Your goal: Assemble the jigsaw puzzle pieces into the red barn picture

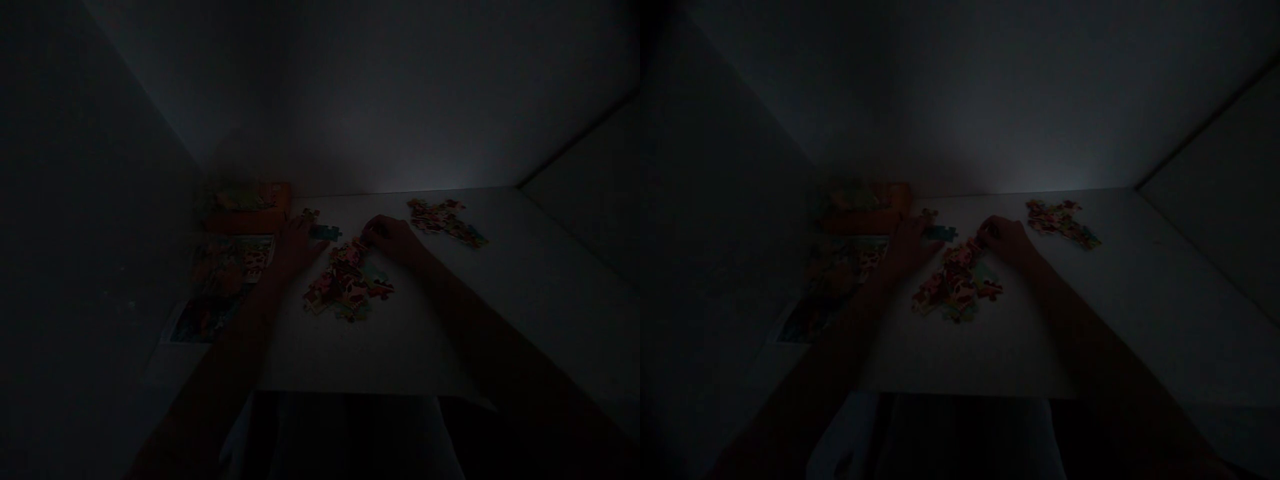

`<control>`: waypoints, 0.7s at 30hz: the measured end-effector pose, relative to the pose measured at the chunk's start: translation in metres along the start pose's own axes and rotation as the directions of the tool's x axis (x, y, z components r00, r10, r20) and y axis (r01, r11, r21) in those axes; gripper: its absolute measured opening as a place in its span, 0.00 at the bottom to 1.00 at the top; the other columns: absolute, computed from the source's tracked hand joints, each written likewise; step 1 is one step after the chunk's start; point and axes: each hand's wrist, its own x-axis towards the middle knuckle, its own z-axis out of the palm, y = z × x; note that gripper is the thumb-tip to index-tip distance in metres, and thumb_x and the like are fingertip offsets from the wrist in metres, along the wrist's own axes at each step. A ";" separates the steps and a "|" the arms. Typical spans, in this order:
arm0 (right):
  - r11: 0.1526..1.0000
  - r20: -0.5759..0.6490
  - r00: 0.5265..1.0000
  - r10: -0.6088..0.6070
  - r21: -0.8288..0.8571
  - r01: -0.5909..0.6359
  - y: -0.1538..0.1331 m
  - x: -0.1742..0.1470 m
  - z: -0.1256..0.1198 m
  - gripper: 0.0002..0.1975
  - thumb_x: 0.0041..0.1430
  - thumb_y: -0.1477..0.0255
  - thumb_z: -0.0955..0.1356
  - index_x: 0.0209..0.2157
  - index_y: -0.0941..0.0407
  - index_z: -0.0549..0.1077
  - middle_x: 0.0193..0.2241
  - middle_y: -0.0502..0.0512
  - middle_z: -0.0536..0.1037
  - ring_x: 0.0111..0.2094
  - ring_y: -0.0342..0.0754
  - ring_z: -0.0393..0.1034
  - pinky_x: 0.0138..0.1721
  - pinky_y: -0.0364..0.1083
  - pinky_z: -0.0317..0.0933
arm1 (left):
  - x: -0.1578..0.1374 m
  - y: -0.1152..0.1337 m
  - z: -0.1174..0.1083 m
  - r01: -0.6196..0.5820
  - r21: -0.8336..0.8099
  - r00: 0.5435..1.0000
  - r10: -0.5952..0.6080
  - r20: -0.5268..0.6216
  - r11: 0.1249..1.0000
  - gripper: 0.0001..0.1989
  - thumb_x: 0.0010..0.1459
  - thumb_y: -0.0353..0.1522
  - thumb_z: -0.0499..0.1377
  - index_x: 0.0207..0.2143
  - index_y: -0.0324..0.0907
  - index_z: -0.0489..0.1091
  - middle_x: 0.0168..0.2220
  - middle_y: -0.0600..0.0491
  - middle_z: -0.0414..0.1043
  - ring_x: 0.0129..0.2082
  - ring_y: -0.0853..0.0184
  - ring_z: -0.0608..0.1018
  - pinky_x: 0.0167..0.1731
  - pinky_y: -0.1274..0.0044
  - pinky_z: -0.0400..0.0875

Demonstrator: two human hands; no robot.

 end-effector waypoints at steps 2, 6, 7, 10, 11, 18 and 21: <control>1.000 0.006 1.000 -0.008 -0.005 0.008 0.000 0.000 -0.001 0.13 0.72 0.62 0.71 0.49 0.57 0.81 0.40 0.58 0.83 0.38 0.49 0.75 0.41 0.46 0.64 | 0.000 0.001 -0.002 0.035 0.020 0.999 -0.036 0.015 0.999 0.32 0.71 0.50 0.67 0.69 0.43 0.72 0.72 0.39 0.68 0.72 0.42 0.69 0.74 0.51 0.61; 1.000 -0.006 1.000 0.002 0.012 -0.002 0.000 -0.001 0.000 0.13 0.72 0.63 0.72 0.48 0.57 0.82 0.39 0.57 0.83 0.36 0.47 0.75 0.41 0.46 0.63 | -0.001 -0.001 0.002 0.045 -0.002 0.999 -0.045 -0.012 0.999 0.32 0.70 0.50 0.69 0.67 0.44 0.73 0.72 0.38 0.65 0.72 0.41 0.68 0.72 0.52 0.63; 1.000 -0.012 1.000 0.004 0.019 -0.004 0.000 -0.001 0.001 0.12 0.72 0.64 0.72 0.48 0.57 0.82 0.39 0.57 0.83 0.37 0.47 0.75 0.41 0.45 0.63 | 0.000 -0.003 0.004 0.042 -0.022 0.999 -0.042 -0.031 0.999 0.31 0.68 0.50 0.71 0.65 0.44 0.74 0.71 0.38 0.67 0.71 0.41 0.69 0.71 0.52 0.64; 0.999 -0.010 1.000 -0.013 0.036 0.013 0.000 -0.001 0.001 0.11 0.72 0.64 0.72 0.48 0.57 0.82 0.39 0.56 0.83 0.38 0.47 0.76 0.42 0.45 0.63 | 0.004 -0.010 0.013 0.036 -0.109 0.996 -0.045 -0.081 0.993 0.28 0.63 0.49 0.75 0.55 0.41 0.75 0.63 0.38 0.74 0.67 0.41 0.73 0.68 0.52 0.67; 0.999 -0.008 1.000 -0.017 0.039 0.018 0.000 -0.001 0.001 0.11 0.73 0.64 0.73 0.48 0.57 0.82 0.39 0.57 0.83 0.38 0.47 0.76 0.42 0.45 0.63 | 0.007 -0.012 0.015 0.038 -0.145 0.995 -0.052 -0.089 0.989 0.27 0.61 0.48 0.77 0.53 0.41 0.75 0.60 0.38 0.76 0.64 0.42 0.75 0.66 0.52 0.69; 1.000 -0.007 1.000 -0.012 0.025 0.012 0.001 -0.001 0.001 0.11 0.72 0.64 0.72 0.48 0.57 0.82 0.39 0.58 0.83 0.36 0.47 0.74 0.40 0.44 0.62 | 0.015 -0.025 0.022 -0.002 -0.447 0.997 -0.030 -0.065 0.895 0.29 0.55 0.41 0.80 0.54 0.43 0.75 0.51 0.42 0.81 0.51 0.51 0.83 0.55 0.60 0.78; 0.999 -0.001 1.000 0.002 0.036 -0.002 0.000 -0.001 0.001 0.12 0.72 0.64 0.72 0.48 0.57 0.82 0.39 0.58 0.83 0.36 0.47 0.75 0.39 0.45 0.63 | 0.012 -0.024 0.018 0.006 -0.433 0.999 -0.027 -0.042 0.901 0.29 0.57 0.39 0.80 0.57 0.43 0.76 0.56 0.41 0.79 0.56 0.49 0.82 0.61 0.59 0.76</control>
